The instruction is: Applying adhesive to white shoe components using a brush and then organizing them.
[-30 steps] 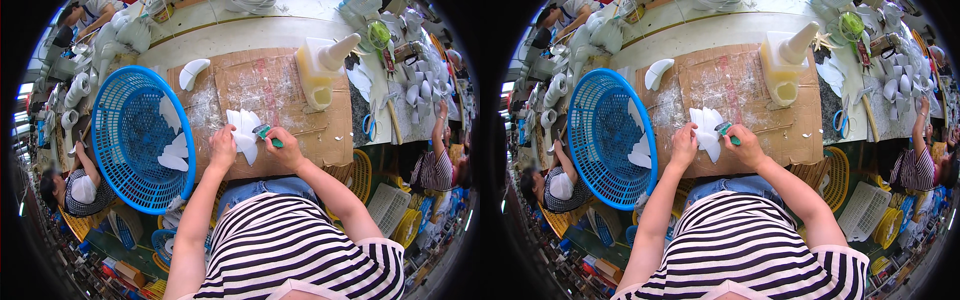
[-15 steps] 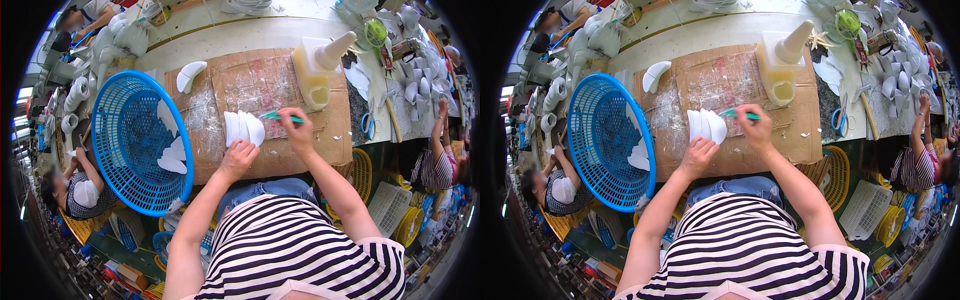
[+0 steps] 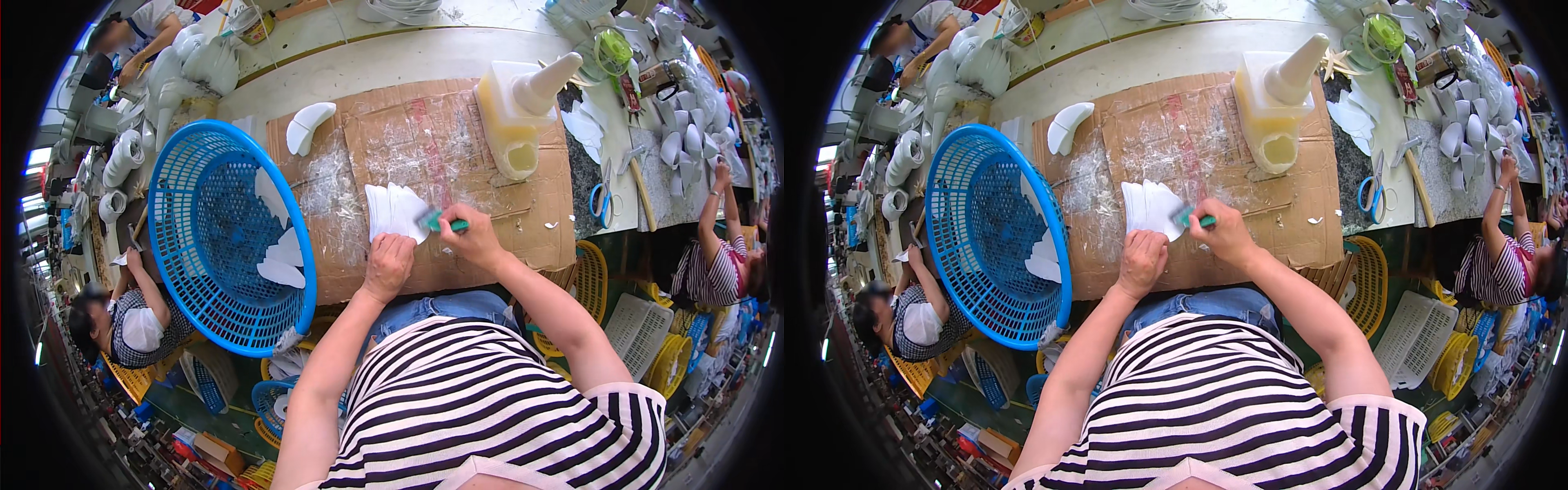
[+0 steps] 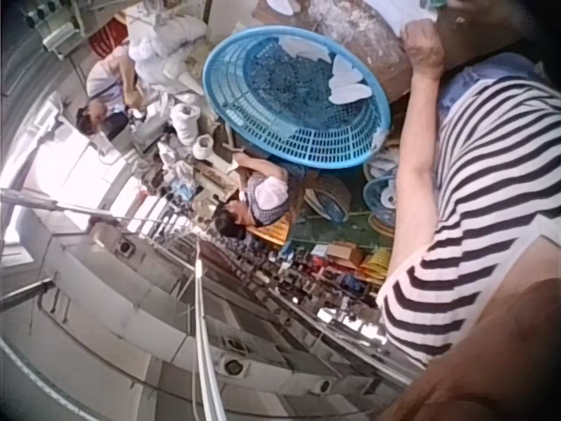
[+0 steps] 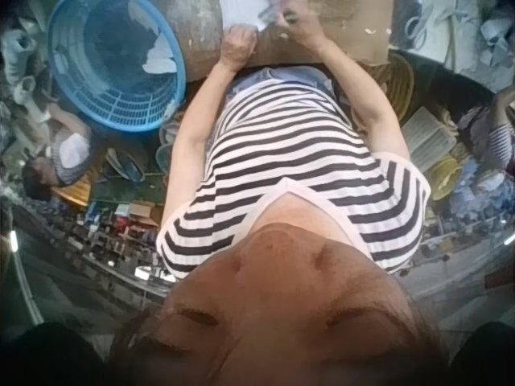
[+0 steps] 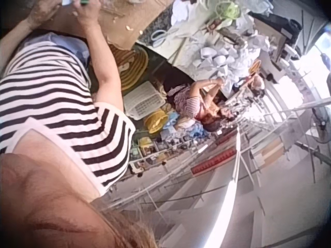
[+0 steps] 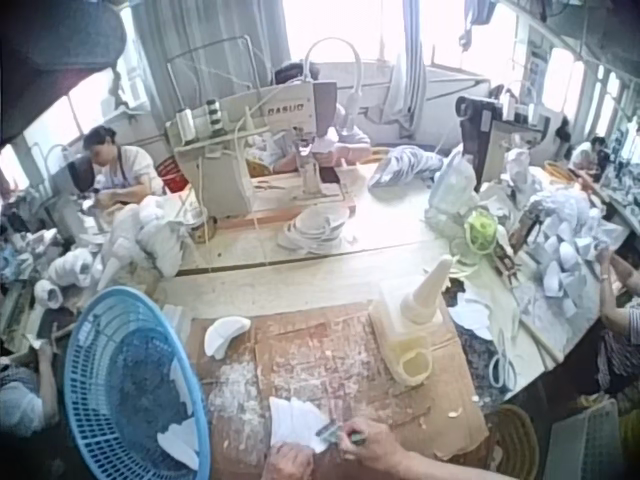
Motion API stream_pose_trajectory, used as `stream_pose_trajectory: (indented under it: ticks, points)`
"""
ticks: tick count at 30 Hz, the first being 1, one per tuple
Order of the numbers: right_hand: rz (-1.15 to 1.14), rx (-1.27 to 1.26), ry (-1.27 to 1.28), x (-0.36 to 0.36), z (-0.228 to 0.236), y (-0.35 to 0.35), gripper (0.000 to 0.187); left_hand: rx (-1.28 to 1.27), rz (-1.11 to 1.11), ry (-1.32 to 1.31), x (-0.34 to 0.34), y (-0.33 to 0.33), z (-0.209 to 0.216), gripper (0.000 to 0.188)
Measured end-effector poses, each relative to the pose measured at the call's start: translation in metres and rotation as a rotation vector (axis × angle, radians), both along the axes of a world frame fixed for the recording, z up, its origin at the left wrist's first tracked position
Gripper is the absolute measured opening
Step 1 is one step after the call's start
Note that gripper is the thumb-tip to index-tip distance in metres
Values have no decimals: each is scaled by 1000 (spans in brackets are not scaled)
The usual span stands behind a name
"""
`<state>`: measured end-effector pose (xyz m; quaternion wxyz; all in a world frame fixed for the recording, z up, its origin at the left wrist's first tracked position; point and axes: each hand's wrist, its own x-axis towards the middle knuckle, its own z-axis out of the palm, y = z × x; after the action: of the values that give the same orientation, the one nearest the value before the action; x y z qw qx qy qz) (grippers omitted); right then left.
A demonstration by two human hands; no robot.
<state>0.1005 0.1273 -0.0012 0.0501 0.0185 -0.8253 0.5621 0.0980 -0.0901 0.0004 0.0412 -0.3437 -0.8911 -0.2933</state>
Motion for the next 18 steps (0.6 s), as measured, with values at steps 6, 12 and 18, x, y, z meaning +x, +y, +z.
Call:
stream_pose_trajectory:
  ticks: [6, 12, 18]
  points:
    - [-166, -53, -423, 18, 17, 11, 10, 192, 376, -557, -22, 2, 10, 18]
    - [-43, -87, 46, 15, 15, -31, 11, 510, 575, -588, -70, -3, 63, 16]
    - [-483, -370, 53, 6, 26, 49, 11, 416, 728, 508, -87, -98, 164, 20]
